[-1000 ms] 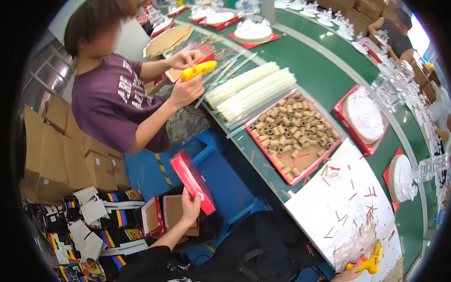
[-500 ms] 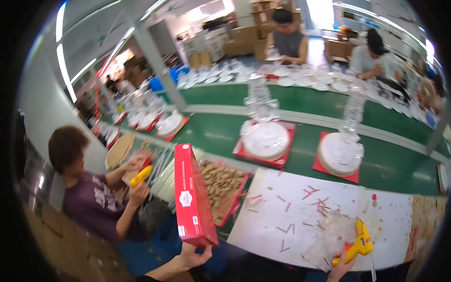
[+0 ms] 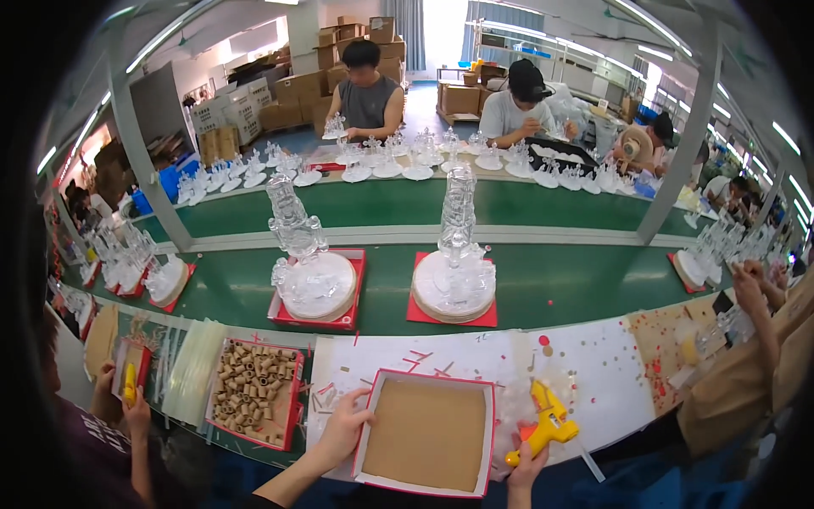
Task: Assembling glass fixtures using a hot glue gun on an assembly line.
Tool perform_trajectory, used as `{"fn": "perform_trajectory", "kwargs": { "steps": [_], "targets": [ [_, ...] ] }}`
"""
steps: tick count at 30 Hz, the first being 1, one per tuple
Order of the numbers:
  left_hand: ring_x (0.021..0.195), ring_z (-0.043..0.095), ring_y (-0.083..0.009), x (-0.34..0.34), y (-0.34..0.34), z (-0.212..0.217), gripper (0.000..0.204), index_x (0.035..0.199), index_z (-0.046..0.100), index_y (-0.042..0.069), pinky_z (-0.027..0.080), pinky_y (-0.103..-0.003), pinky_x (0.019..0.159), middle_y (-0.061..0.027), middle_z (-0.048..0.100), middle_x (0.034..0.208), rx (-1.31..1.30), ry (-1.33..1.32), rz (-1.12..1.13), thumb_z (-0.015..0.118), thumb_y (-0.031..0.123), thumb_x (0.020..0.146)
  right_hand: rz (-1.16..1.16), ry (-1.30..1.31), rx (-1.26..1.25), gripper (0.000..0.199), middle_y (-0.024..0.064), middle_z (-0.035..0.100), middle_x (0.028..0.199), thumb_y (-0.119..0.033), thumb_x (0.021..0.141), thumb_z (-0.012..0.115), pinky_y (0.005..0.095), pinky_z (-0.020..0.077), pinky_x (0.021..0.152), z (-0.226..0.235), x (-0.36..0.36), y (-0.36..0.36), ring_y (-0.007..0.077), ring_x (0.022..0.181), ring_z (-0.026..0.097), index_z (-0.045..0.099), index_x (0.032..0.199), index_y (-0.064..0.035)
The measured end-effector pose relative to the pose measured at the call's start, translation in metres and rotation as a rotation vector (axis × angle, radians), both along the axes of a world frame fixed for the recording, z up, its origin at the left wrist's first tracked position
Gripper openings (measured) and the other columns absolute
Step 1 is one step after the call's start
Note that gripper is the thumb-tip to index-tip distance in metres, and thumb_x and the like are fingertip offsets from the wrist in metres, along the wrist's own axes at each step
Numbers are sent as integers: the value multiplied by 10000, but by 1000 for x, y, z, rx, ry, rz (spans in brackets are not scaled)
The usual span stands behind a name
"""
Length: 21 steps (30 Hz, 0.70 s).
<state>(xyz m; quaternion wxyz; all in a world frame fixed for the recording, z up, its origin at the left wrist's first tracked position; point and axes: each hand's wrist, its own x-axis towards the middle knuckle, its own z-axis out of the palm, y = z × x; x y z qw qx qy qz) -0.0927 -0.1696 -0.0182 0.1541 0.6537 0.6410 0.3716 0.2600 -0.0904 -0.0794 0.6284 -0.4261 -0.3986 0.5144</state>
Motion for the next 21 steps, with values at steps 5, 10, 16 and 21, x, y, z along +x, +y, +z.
{"fn": "perform_trajectory", "kwargs": {
  "steps": [5, 10, 16, 21],
  "targets": [
    [1188, 500, -415, 19, -6, -20, 183, 862, 624, 52, 444, -427, 981, -237, 486, 1290, 17, -87, 124, 589, -74, 736, 74, -69, -31, 446, 164, 583, 1181, -131, 914, 519, 405, 531, 900, 0, 4, 6, 292, 1078, 617, 418, 1327, 6],
    [1131, 549, -399, 16, -7, -15, 240, 900, 649, 63, 469, -410, 948, -232, 510, 1264, 79, -144, 143, 592, -89, 723, 38, -433, 31, 533, 133, 564, 1183, 8, 805, 576, 355, 446, 973, 43, -18, -6, 223, 1039, 585, 411, 1310, -19],
    [1122, 563, -374, 11, -5, -17, 280, 939, 663, 79, 477, -417, 932, -219, 518, 1267, 102, -131, 133, 612, -81, 715, 402, -336, 97, 587, 154, 576, 1126, 12, 766, 600, 426, 433, 1022, 113, -47, -16, 270, 1152, 563, 400, 1317, -22],
    [1118, 570, -360, 11, -7, -17, 291, 957, 661, 79, 479, -423, 923, -210, 520, 1275, 118, -135, 115, 633, -63, 705, 767, -142, -252, 400, 121, 611, 1011, -50, 806, 670, 415, 486, 958, 96, -82, -8, 241, 991, 619, 501, 1167, -9]
  ]
}}
